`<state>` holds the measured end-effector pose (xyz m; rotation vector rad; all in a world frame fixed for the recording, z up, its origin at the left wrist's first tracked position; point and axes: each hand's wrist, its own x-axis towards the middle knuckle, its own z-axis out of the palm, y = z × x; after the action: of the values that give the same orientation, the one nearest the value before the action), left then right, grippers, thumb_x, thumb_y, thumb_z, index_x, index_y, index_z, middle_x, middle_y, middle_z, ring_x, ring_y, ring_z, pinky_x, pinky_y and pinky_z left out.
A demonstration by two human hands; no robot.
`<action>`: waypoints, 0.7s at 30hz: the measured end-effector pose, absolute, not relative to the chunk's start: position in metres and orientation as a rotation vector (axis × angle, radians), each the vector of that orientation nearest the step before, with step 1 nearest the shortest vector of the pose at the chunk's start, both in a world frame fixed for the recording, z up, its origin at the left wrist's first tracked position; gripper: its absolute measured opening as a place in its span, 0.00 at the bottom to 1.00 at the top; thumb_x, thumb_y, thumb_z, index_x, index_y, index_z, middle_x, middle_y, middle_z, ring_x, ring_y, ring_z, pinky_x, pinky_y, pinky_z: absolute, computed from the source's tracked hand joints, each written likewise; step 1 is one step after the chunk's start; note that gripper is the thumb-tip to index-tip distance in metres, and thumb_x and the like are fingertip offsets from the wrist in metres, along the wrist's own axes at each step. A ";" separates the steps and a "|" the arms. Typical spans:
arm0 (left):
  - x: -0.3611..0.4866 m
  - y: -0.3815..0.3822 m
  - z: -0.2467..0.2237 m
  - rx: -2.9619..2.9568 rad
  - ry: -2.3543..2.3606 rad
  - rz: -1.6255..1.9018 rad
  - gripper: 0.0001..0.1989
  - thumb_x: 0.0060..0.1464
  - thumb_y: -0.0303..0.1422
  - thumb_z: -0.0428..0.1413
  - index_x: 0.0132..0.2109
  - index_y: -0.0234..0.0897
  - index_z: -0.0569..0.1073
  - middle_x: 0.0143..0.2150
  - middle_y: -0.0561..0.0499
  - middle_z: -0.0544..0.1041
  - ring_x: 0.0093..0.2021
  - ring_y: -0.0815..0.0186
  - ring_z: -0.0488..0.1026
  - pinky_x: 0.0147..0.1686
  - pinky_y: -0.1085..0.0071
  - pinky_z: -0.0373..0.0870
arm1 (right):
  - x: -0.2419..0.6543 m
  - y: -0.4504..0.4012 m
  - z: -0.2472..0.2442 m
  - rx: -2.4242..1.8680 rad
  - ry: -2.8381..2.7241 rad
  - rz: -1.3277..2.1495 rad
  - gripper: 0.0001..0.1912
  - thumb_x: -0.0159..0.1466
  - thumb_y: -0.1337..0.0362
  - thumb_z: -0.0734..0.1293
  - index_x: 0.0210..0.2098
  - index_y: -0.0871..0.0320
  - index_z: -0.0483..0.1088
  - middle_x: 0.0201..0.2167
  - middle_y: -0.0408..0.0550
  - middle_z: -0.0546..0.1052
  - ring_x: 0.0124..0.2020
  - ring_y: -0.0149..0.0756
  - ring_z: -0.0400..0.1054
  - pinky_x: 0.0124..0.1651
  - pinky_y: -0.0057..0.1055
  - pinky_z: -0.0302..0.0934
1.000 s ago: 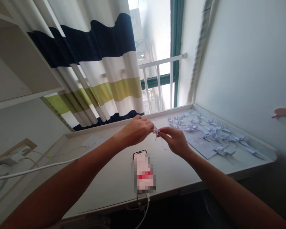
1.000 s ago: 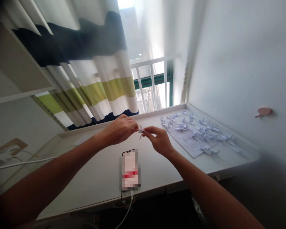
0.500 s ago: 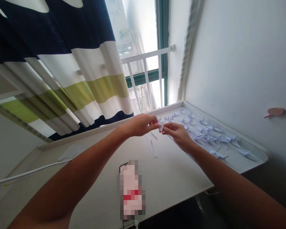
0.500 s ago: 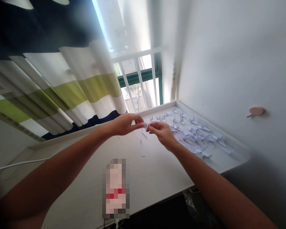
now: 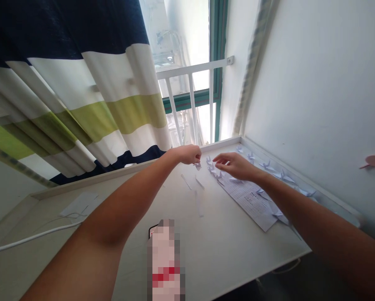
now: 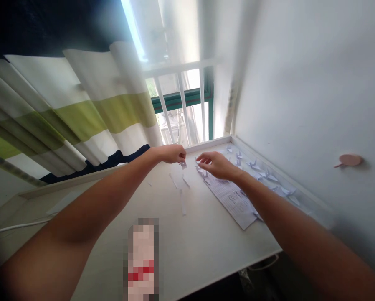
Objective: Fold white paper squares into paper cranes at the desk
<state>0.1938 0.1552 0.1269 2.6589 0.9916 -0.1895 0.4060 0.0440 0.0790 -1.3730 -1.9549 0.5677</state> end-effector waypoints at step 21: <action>0.264 0.213 0.068 2.575 0.952 -0.306 0.05 0.49 0.28 0.61 0.33 0.34 0.82 0.32 0.45 0.81 0.36 0.59 0.76 0.41 0.65 0.71 | 0.404 0.151 0.039 -1.717 -2.233 0.439 0.07 0.62 0.67 0.71 0.32 0.52 0.83 0.34 0.47 0.84 0.36 0.40 0.77 0.41 0.31 0.67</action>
<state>0.2638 0.2134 0.0678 2.5748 0.9524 -0.3057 0.4041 0.1510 0.0388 -1.7171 -2.2330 0.4391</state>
